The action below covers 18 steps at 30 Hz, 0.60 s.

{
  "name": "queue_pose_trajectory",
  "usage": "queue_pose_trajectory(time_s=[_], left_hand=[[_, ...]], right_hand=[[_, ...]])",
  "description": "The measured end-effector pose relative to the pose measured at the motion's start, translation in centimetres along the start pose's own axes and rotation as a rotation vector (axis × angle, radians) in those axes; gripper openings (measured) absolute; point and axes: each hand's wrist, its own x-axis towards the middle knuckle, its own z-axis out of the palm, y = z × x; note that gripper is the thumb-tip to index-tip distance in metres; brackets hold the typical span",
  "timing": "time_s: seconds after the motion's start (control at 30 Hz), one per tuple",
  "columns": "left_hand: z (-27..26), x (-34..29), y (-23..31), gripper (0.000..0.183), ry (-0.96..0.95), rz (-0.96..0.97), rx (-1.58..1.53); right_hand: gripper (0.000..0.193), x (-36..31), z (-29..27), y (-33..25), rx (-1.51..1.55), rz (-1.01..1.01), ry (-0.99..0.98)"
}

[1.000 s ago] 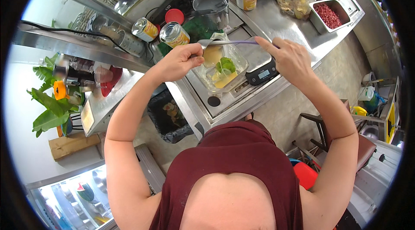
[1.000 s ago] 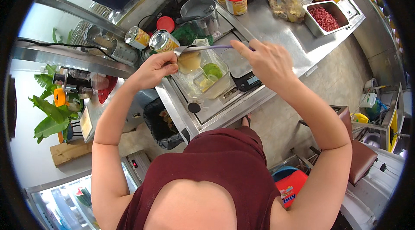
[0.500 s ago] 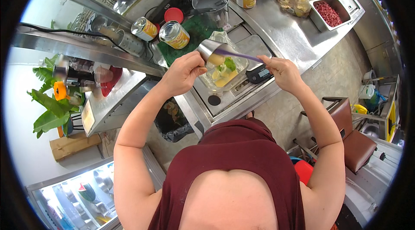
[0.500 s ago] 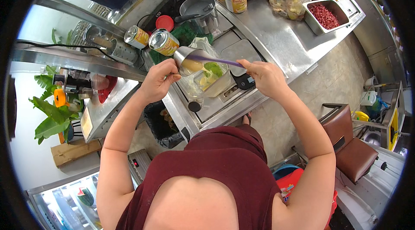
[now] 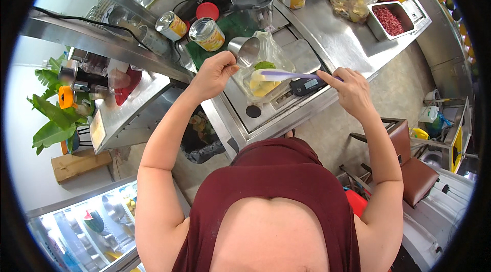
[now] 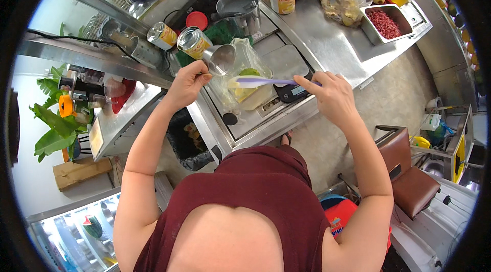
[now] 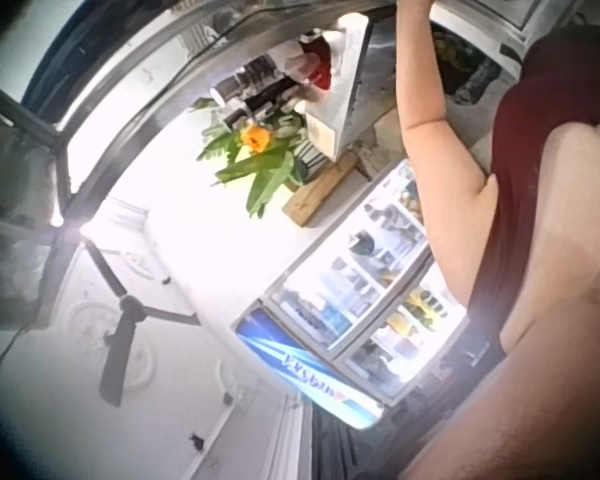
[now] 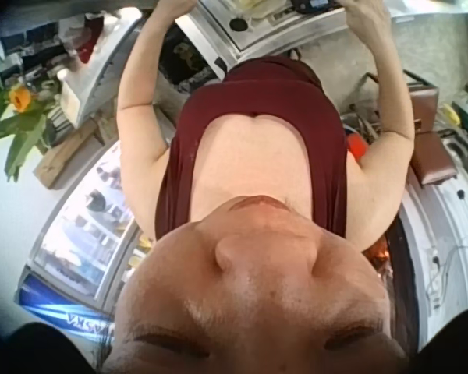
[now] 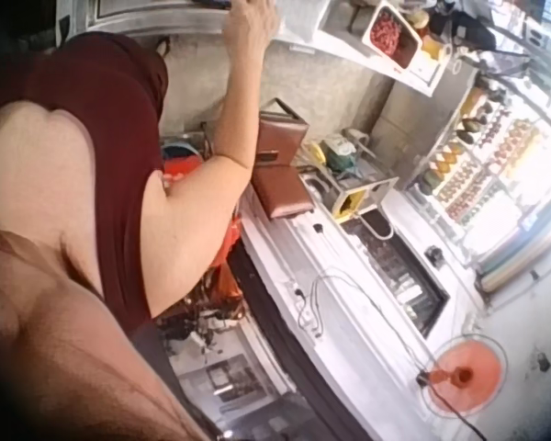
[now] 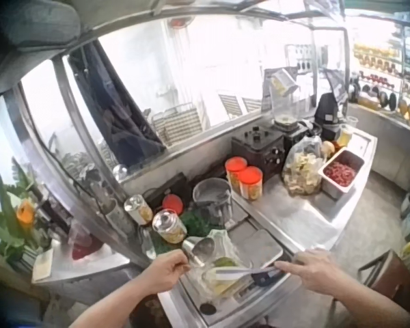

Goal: The person prepares a smoothie by adding ingredients from a refrigerator and a cooler into a blender jar, then blends the mixture. They handle a container of greens, a yellow puree, and ice, using a spoon and scoop to transfer items before operating the blender.

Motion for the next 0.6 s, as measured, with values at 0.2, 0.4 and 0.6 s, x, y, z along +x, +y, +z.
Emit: queue_pose_trajectory(time_s=[0.2,0.4,0.6], left_hand=[[1.2,-0.7,-1.7,0.014,0.048,0.041,0.010],[1.4,-1.1,-2.2,0.014,0.087,0.088,-0.065],[1.5,-1.1,-1.8,0.014,0.082,0.150,-0.070]], right_hand=[[0.038,-0.8,-7.4,-3.9,-0.390,-0.034,-0.045],[0.034,-1.0,-12.7,-6.1,-0.536,0.001,-0.110],[0.021,1.2,-9.5,-5.7,0.075,0.430,-0.370]])
